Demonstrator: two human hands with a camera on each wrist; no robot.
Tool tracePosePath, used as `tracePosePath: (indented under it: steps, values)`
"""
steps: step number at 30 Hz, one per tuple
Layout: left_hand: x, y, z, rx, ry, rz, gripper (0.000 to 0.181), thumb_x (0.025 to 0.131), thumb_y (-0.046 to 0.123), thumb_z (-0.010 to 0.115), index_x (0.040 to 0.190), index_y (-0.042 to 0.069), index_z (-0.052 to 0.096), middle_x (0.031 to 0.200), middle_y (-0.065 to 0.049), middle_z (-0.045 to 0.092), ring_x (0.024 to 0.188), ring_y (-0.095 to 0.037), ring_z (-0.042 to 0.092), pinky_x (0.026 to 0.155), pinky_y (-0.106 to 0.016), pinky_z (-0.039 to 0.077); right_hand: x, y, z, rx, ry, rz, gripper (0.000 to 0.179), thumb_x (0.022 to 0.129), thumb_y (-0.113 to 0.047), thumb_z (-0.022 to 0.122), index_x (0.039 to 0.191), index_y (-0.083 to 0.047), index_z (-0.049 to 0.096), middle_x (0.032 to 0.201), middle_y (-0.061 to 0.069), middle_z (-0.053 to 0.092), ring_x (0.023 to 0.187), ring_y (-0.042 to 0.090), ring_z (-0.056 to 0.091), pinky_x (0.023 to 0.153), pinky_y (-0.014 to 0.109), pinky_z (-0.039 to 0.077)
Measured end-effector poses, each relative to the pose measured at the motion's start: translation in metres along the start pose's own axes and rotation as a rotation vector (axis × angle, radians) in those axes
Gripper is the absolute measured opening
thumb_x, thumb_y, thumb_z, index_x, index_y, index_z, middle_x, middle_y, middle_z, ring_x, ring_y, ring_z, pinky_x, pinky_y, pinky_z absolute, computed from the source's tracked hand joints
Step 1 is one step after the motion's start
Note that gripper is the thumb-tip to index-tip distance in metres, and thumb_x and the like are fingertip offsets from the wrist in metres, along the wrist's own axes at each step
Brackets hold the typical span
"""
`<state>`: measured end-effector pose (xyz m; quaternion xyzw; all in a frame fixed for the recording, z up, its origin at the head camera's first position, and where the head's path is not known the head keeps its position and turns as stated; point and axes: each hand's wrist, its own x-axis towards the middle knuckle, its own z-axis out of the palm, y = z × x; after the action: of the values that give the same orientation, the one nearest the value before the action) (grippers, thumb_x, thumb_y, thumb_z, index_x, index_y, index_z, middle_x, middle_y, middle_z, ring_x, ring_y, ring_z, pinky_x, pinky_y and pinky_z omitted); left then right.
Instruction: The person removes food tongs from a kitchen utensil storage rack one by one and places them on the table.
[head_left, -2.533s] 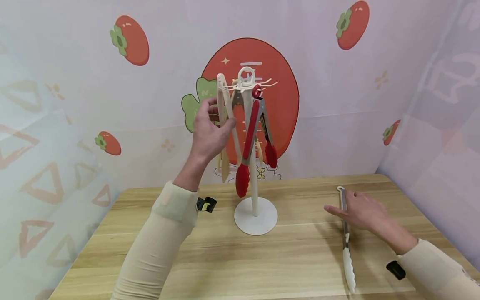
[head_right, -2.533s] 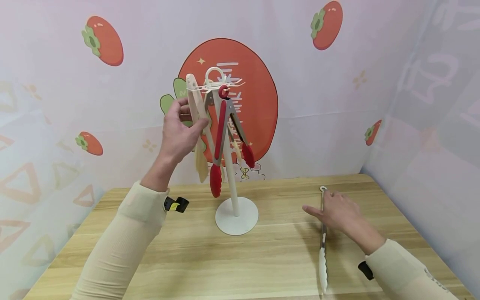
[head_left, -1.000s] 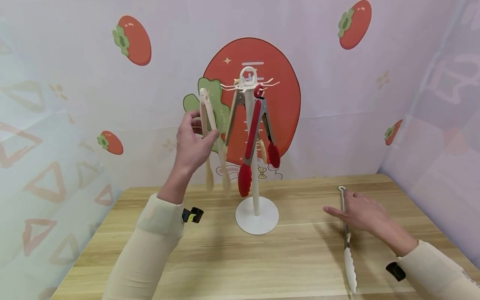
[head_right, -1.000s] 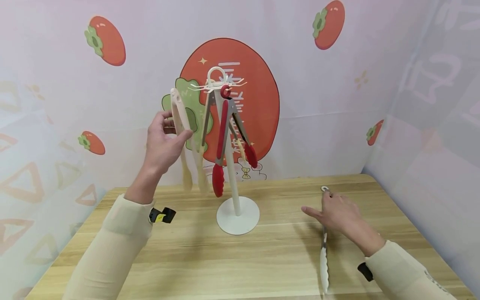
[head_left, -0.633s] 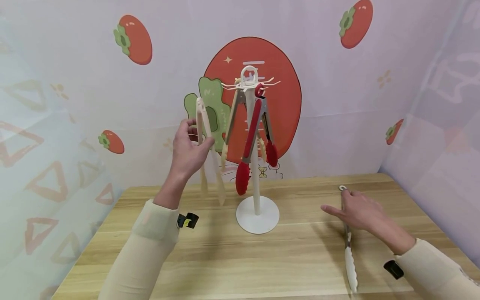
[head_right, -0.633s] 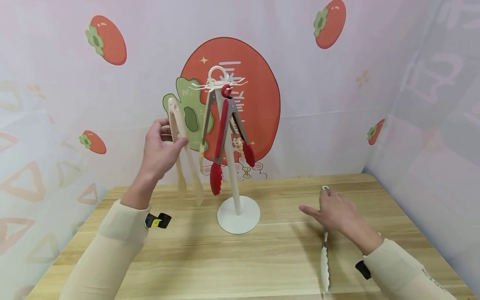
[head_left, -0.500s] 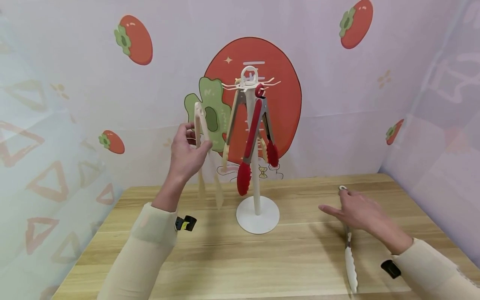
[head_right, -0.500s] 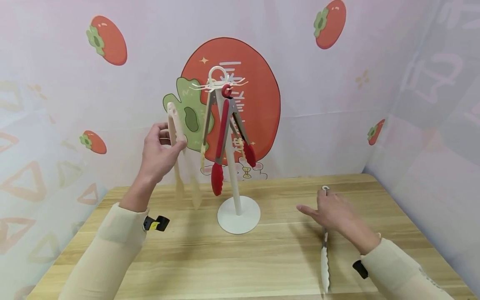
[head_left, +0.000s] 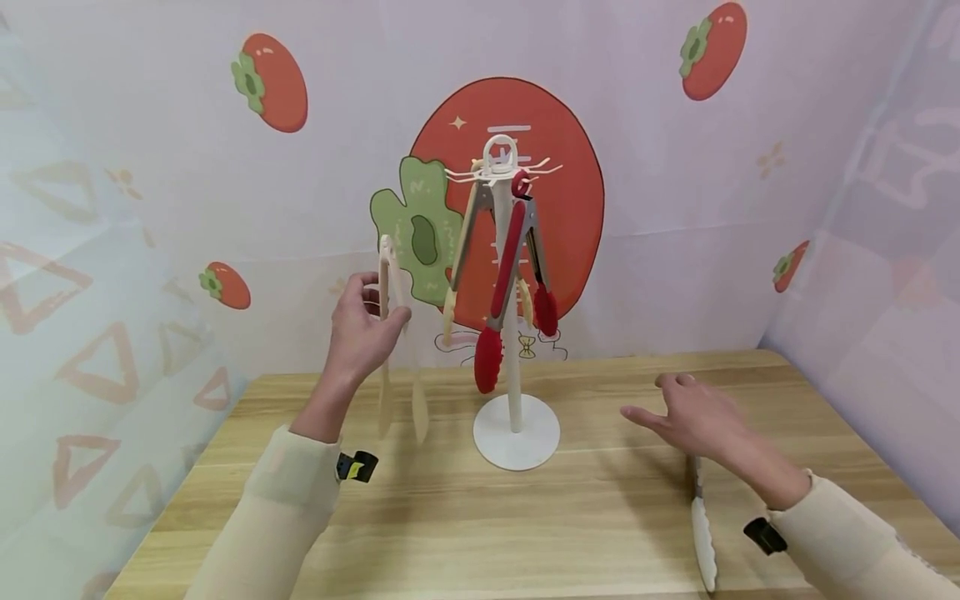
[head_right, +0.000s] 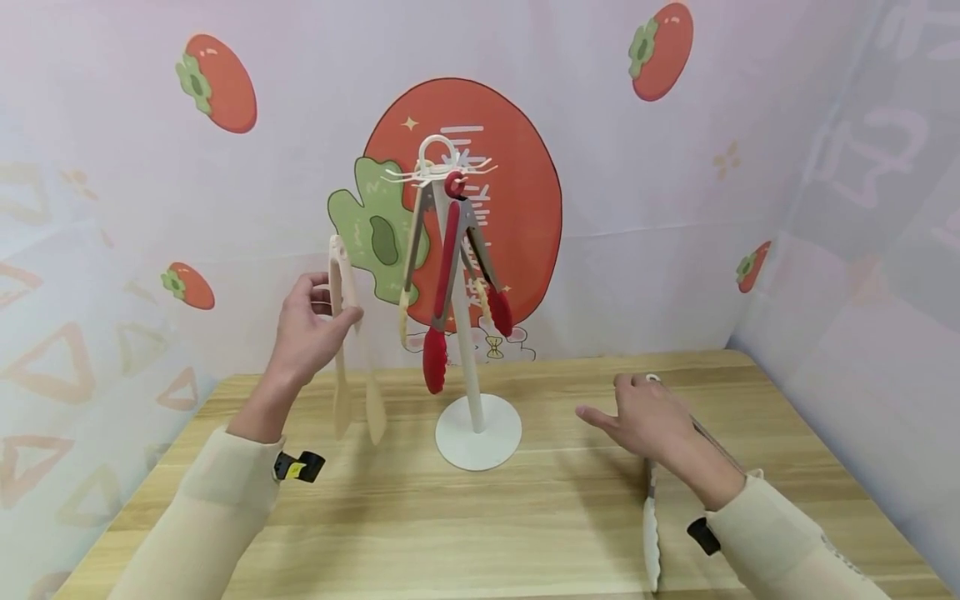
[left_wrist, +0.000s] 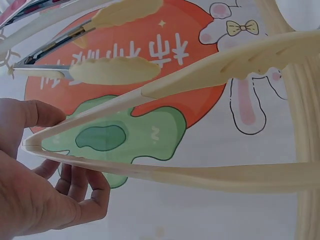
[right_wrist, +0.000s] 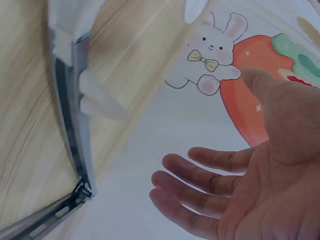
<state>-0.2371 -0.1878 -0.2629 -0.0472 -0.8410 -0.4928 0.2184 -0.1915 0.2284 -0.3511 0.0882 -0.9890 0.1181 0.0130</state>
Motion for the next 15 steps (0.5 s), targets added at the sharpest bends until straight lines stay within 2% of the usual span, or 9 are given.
tracePosePath:
  steps: [6,8,15]
  values:
    - [-0.002,-0.008,-0.004,0.041,-0.029,-0.039,0.055,0.088,0.010,0.064,0.139,0.001,0.046,0.112,-0.024,0.058,0.090,-0.032,0.058,0.080,-0.040,0.050,0.001,-0.009,0.000,0.042,0.028,-0.021,0.094,0.091,-0.073,0.054,0.130,0.012,0.056,0.125,0.034,0.058,0.111,0.050,0.059,0.082,0.061,0.050]
    - [-0.003,-0.010,-0.005,0.054,-0.037,-0.047,0.055,0.088,0.010,0.064,0.139,0.000,0.045,0.113,-0.025,0.058,0.089,-0.032,0.059,0.080,-0.040,0.050,0.003,-0.011,0.000,0.058,0.042,-0.030,0.093,0.091,-0.073,0.055,0.130,0.011,0.056,0.124,0.033,0.059,0.109,0.048,0.061,0.079,0.059,0.051]
    - [-0.007,-0.020,-0.007,0.112,-0.059,-0.071,0.054,0.087,0.011,0.064,0.137,-0.001,0.046,0.106,-0.020,0.059,0.086,-0.029,0.059,0.076,-0.038,0.050,0.006,-0.021,-0.001,0.100,0.097,-0.073,0.084,0.092,-0.067,0.060,0.126,0.010,0.059,0.114,0.027,0.064,0.101,0.045,0.063,0.077,0.058,0.052]
